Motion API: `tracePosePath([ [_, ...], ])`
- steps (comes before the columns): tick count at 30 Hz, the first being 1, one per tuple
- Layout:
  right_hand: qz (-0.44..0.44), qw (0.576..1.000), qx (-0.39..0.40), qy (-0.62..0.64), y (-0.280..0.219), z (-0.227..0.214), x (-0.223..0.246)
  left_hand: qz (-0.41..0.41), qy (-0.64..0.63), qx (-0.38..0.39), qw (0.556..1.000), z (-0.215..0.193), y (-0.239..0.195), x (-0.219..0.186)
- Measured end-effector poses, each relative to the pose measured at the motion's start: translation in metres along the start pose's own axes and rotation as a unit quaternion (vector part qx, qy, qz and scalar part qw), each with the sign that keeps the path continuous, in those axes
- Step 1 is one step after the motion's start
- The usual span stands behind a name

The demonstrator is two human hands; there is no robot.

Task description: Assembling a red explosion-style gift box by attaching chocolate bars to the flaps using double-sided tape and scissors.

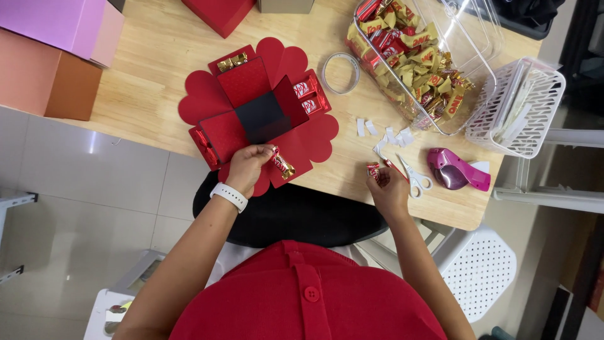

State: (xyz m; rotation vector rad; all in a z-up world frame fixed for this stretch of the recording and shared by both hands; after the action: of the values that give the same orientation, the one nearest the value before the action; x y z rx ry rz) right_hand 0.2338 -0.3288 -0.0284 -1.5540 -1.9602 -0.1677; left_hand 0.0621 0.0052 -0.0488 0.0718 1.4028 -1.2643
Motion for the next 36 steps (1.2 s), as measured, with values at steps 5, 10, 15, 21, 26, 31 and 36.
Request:
tracePosePath([
  [5,0.013,0.996,-0.038,0.074,0.0,-0.038,0.003,-0.008,0.009,0.003,1.0,0.001,0.001,-0.002],
  [10,0.072,0.992,-0.046,0.091,-0.002,-0.074,-0.013,-0.013,0.03,-0.007,0.999,-0.001,0.005,0.004],
  [15,0.065,0.985,0.016,0.157,-0.006,-0.037,0.017,-0.009,0.054,-0.032,0.998,-0.007,0.018,0.02],
  [21,-0.06,0.978,0.055,0.191,-0.026,0.043,0.148,-0.046,0.162,-0.061,0.984,-0.009,0.021,0.021],
  [26,-0.086,0.978,0.054,0.183,0.0,0.097,0.147,-0.05,0.195,-0.074,0.977,-0.009,0.026,0.027],
  [31,-0.108,0.982,0.062,0.139,0.007,0.115,0.148,-0.05,0.219,-0.086,0.971,-0.005,0.022,0.019],
  [36,-0.136,0.983,0.048,0.114,0.012,0.119,0.148,-0.034,0.26,-0.105,0.959,-0.002,0.022,0.018],
])
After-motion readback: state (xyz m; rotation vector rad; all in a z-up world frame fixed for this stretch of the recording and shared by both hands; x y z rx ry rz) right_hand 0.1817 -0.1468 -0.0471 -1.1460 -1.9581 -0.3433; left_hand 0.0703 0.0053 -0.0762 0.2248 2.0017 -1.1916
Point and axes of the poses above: each hand's wrist, its own y-axis towards the middle knuckle, its own z-axis out of the palm, x = y × z, the point moved 4 cm from there along y, towards the middle knuckle, and after that the axes turned 5 degrees about x, right-handed, at the moved point
